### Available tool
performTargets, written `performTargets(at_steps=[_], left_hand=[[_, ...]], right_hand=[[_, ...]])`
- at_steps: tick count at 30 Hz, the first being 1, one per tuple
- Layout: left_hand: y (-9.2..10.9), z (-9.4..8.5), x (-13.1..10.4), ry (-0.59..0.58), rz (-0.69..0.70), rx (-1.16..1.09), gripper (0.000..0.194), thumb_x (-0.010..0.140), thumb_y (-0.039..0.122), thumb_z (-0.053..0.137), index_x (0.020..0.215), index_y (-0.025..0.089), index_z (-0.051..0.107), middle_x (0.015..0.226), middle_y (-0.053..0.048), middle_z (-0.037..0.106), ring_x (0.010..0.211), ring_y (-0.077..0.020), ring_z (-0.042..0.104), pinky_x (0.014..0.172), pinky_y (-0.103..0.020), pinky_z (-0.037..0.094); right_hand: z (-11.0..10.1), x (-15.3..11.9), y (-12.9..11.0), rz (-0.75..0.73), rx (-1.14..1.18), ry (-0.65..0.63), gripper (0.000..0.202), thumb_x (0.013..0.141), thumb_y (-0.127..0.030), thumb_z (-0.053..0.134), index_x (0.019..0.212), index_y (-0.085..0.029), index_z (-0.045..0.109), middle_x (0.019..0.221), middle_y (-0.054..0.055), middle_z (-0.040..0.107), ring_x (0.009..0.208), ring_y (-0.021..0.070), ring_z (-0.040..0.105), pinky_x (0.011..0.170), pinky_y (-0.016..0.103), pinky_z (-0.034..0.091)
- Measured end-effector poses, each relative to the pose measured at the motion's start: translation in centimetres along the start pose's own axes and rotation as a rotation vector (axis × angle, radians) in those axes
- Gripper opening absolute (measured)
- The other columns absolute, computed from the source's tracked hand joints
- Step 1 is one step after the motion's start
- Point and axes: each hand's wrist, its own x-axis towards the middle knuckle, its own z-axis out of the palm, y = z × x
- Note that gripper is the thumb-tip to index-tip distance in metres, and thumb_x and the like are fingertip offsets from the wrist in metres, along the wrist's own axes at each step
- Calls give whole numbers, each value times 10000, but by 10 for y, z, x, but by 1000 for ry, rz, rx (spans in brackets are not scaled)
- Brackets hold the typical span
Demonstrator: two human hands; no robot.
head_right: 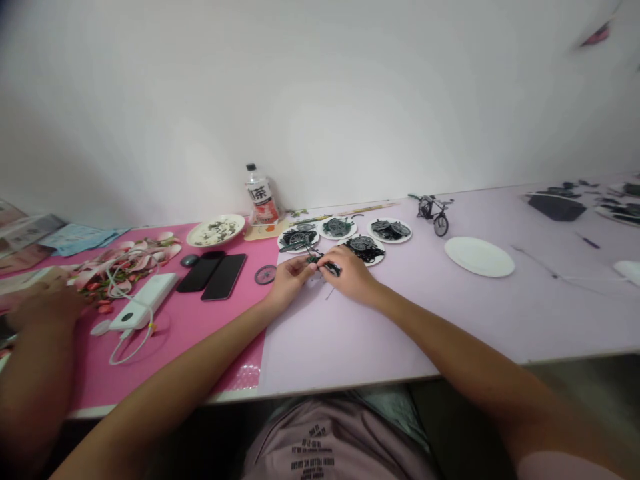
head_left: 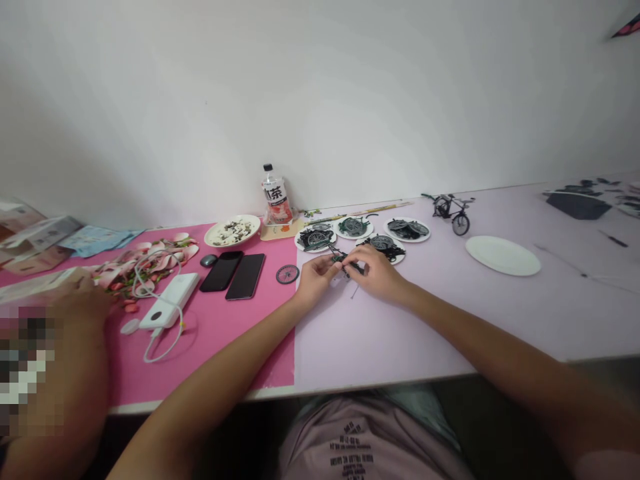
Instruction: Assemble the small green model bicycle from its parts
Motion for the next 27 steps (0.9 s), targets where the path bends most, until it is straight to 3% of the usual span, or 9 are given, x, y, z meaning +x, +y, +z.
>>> performTargets(at_steps=[4,14,21,27], left_hand=[[1,1,0,10,-5,-45,646,646,506,926,1139,123,759,1108,-150,793,972,-265,747,887,-371,576],[2,3,-2,20,-29,5,713,656,463,935,1232,90,743,1103,-153,798,997,-290,753,929,-409,582],[0,2,-1,-32,-19,-40,759,670,480,926,1286,92,712,1200,-174,769,1098,-304,735,1001,-422,564],[-1,0,1,-59,14,-25,684,697,450,913,1254,102,721,1212,-180,763,1117,-304,725,984,-403,557]], right_hand=[[1,0,2,-32,-23,7,75,881,-241,736,948,-255,768,984,62,719,1005,256,642,867,401,549],[1,2,13,-141,-81,9,130,889,-157,712,834,-246,789,965,64,745,972,247,649,855,412,554],[0,2,14,-175,-109,13,155,892,-147,707,816,-251,794,945,62,751,945,246,651,821,408,556],[3,1,16,-191,-91,66,140,878,-152,728,830,-261,802,941,62,760,953,254,661,835,419,564]])
